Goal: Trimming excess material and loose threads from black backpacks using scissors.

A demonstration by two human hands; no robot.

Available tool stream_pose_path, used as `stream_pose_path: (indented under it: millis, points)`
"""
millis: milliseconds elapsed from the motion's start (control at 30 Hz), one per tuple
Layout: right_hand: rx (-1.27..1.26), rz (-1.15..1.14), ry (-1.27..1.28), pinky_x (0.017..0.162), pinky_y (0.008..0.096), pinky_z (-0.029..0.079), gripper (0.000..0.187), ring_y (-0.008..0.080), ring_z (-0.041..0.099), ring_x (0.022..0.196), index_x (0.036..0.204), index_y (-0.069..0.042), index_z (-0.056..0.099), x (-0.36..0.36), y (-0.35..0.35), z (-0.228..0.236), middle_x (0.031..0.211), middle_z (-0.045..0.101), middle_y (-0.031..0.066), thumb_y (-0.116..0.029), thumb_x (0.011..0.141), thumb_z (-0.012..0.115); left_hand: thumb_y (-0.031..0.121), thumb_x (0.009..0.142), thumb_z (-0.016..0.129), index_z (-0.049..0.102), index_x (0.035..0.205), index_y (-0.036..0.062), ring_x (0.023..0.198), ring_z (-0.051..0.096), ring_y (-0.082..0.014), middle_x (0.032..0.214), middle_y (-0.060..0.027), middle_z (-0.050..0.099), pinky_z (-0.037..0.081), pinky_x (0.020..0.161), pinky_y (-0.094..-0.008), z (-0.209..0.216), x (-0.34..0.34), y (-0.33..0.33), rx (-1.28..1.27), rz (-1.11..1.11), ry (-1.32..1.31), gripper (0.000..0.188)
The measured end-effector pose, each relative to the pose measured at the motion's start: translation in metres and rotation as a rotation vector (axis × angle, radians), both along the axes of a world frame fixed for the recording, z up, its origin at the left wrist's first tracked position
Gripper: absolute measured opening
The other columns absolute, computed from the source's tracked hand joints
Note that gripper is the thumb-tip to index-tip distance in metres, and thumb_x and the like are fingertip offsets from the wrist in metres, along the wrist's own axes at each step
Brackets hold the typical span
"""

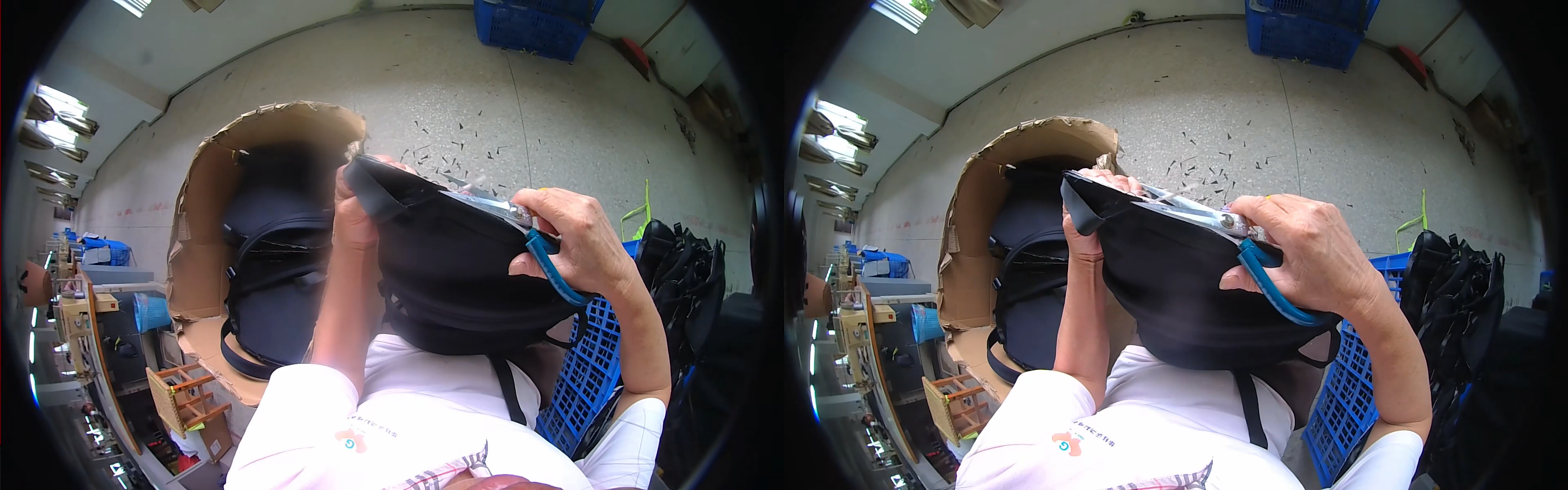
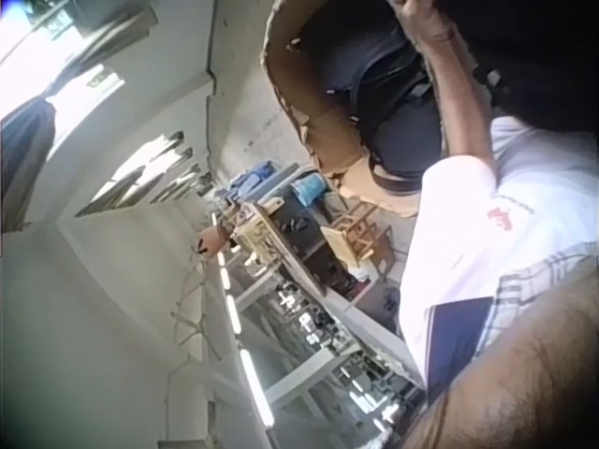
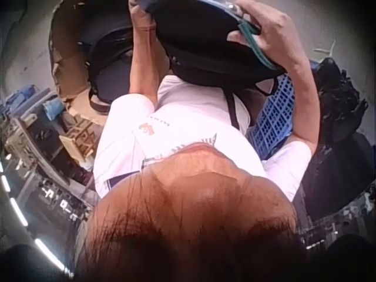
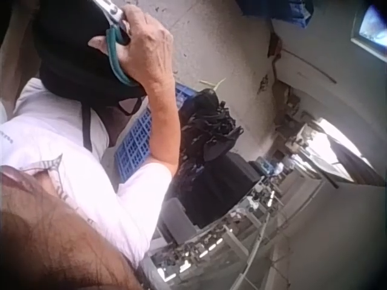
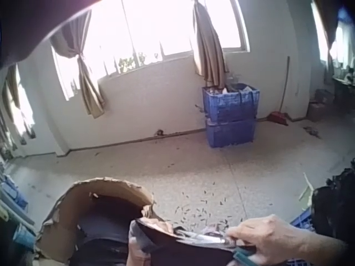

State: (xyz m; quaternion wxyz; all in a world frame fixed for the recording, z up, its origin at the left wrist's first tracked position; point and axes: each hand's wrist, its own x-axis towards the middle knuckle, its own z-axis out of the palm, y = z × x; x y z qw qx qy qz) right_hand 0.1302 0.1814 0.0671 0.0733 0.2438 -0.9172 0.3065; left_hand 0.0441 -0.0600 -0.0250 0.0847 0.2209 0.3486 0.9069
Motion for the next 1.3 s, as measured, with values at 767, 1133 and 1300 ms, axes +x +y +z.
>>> stream_pose_path:
  millis: [767,1133,1300]
  points:
    - [-0.116,0.014,-0.138,0.049,0.0256,0.035,0.064,0.0141,0.043,0.053,0.095,0.000,0.058,-0.006,-0.001,0.005,0.063,0.047,0.0054,-0.053,0.063,0.071,0.006,0.068,0.065,0.060,0.088,-0.0017,0.078,0.059,-0.0277,0.083,-0.0143,0.061,0.047,0.074,-0.0390,-0.001,-0.004,-0.001,-0.086,-0.013,0.046,0.022]
    - [-0.092,-0.123,-0.116,0.045,0.0228,0.029,0.054,0.0068,0.034,0.050,0.098,-0.002,0.058,0.001,-0.010,-0.017,0.056,0.036,-0.0026,-0.045,0.068,0.072,0.016,0.071,0.072,0.054,0.106,-0.0021,0.087,0.053,-0.0090,0.093,-0.0030,0.061,0.042,0.083,-0.0244,0.015,0.022,-0.020,-0.730,0.416,0.315,0.043]
    - [-0.434,-0.175,0.129,0.051,0.0153,0.033,0.044,0.0041,0.042,0.053,0.107,0.001,0.056,-0.002,-0.022,-0.030,0.061,0.045,-0.0028,-0.029,0.077,0.069,0.007,0.070,0.073,0.063,0.096,0.0011,0.080,0.055,-0.0048,0.086,0.0007,0.064,0.045,0.074,-0.0203,0.048,0.052,-0.088,-0.182,0.260,-0.031,0.028]
